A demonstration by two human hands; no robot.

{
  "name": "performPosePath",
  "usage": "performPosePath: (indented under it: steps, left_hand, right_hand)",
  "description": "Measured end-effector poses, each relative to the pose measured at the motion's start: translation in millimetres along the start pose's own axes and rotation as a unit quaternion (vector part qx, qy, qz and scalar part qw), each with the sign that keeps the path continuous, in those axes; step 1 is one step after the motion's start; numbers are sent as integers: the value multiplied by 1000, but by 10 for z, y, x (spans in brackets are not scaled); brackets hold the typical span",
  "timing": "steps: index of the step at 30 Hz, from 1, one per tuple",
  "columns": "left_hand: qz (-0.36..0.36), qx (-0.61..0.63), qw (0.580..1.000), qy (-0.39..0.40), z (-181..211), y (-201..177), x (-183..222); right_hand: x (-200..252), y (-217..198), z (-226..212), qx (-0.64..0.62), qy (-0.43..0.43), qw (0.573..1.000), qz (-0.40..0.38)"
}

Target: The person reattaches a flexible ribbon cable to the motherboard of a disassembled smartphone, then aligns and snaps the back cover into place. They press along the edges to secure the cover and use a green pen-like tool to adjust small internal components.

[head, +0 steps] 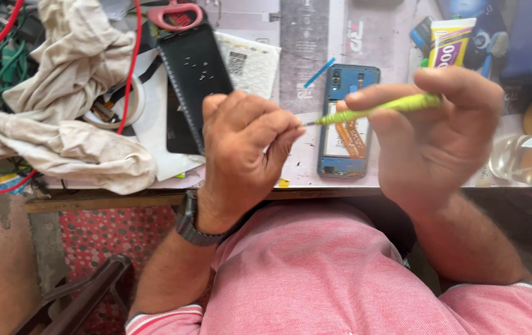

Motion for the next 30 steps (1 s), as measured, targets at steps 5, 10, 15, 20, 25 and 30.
performPosePath:
  steps: [5,10,15,20,25,30]
  left_hand:
    - [18,21,999,-14,97,185,21]
    - [19,19,1000,-7,148,268,-11]
    - [12,10,1000,0,195,313,-40]
    - [6,12,1000,0,211,337,-63]
    - [8,10,1000,2,234,389,-70]
    - [5,6,1000,4,219,460,-57]
  right_hand:
    - [99,-203,-77,70,-16,997,8]
    - [167,-305,-107,68,-18,997,17]
    - [193,-355,-81,71,-21,997,22]
    - [191,-394,-67,70,-16,997,14]
    - [185,-425,-51,74,-17,997,21]
    - [207,-436,-8,66,-17,997,21]
Point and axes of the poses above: each hand's wrist, its own x-axis away from the middle knuckle, its own y-axis out of the palm, z = x × y, the point moved 4 cm from there along -x, towards the middle knuckle, and after that the axes turned 3 degrees about -z, right-handed, at the moved point
